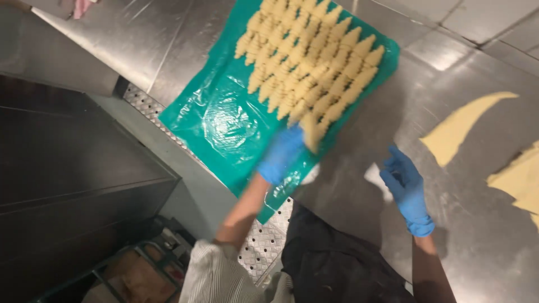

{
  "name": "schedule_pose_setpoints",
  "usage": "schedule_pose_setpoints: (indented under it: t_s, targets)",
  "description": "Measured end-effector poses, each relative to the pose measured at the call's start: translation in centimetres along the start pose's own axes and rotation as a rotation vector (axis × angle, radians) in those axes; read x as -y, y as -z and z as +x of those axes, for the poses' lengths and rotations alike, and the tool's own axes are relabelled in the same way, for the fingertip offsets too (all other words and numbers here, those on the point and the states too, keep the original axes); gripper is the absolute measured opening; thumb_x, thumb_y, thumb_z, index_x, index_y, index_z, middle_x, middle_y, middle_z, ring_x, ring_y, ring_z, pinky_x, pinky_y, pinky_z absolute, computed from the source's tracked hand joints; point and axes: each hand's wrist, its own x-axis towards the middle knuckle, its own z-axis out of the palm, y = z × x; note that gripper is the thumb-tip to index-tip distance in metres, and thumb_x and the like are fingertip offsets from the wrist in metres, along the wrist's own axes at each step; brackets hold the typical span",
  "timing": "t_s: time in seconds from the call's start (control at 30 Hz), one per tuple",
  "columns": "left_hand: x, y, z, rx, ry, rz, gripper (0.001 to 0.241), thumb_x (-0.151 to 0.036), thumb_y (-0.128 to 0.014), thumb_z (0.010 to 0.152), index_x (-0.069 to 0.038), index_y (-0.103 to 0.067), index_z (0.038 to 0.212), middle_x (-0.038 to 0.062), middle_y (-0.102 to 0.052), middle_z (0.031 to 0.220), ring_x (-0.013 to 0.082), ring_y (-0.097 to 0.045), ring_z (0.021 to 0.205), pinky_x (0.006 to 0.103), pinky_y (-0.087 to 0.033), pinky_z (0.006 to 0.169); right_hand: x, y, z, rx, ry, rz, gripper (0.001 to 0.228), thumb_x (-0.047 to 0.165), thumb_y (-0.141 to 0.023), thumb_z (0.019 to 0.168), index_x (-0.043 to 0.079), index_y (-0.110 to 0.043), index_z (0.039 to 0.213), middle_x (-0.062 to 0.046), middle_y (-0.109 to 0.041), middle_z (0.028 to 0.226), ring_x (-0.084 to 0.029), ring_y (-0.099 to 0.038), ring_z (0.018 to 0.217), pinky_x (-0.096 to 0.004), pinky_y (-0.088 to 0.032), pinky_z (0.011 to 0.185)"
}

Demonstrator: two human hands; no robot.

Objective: Rolling triangular pieces of dough into croissant shapes on a metal workbench.

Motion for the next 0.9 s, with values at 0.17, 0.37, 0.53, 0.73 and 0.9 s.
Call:
schedule_pose_setpoints:
  t_s: [0.17,0.37,0.53,0.73,0.9]
  targets:
    - [-10.4,15.2,13.1,-0.213,-0.431,0.408,0.047,-0.009,-0.074,0.093,0.000,-0.062,0.137,0.007,-0.070,0.118,0.0140,-0.065,0.101,0.0287,-0.055,0.089,-3.5,0.0,0.0,-0.088,-0.111,0.072,0.061,-0.005,-0.063,0.094,0.005,-0.052,0.153,-0.001,-0.059,0.114,-0.009,-0.056,0.090,-0.024,-0.049,0.077]
    - [-12.0,18.6,19.6,-0.296,-0.517,0.649,0.043,-0.004,-0.077,0.089,0.001,-0.064,0.130,0.008,-0.071,0.119,0.0168,-0.066,0.104,0.0310,-0.057,0.092,-2.5,1.0,-0.7,-0.188,-0.145,0.078,0.058,-0.006,-0.059,0.098,0.005,-0.052,0.155,-0.003,-0.059,0.118,-0.011,-0.060,0.097,-0.026,-0.052,0.085]
    - [-10.9,18.7,20.5,-0.276,-0.581,0.692,0.041,-0.001,-0.078,0.088,0.002,-0.065,0.127,0.010,-0.069,0.122,0.0186,-0.067,0.109,0.0316,-0.056,0.097,-2.5,1.5,-1.2,-0.271,-0.120,0.112,0.054,-0.004,-0.059,0.101,0.003,-0.053,0.155,-0.004,-0.063,0.119,-0.014,-0.062,0.096,-0.029,-0.053,0.083]
    - [-9.9,20.7,20.4,-0.191,-0.551,0.646,0.044,-0.002,-0.076,0.087,0.001,-0.066,0.129,0.009,-0.064,0.124,0.0195,-0.065,0.112,0.0320,-0.054,0.100,-3.0,1.5,-1.6,-0.303,-0.119,0.106,0.053,-0.002,-0.058,0.102,0.003,-0.053,0.155,-0.005,-0.065,0.119,-0.014,-0.063,0.096,-0.030,-0.054,0.084]
    - [-10.1,19.2,19.4,-0.253,-0.281,0.632,0.042,-0.011,-0.068,0.098,-0.011,-0.062,0.139,0.001,-0.058,0.089,0.0126,-0.048,0.072,0.0301,-0.041,0.061,-6.8,4.2,-4.3,-0.324,-0.118,0.002,0.054,0.003,-0.063,0.098,0.007,-0.054,0.150,-0.003,-0.064,0.114,-0.011,-0.062,0.097,-0.028,-0.054,0.086]
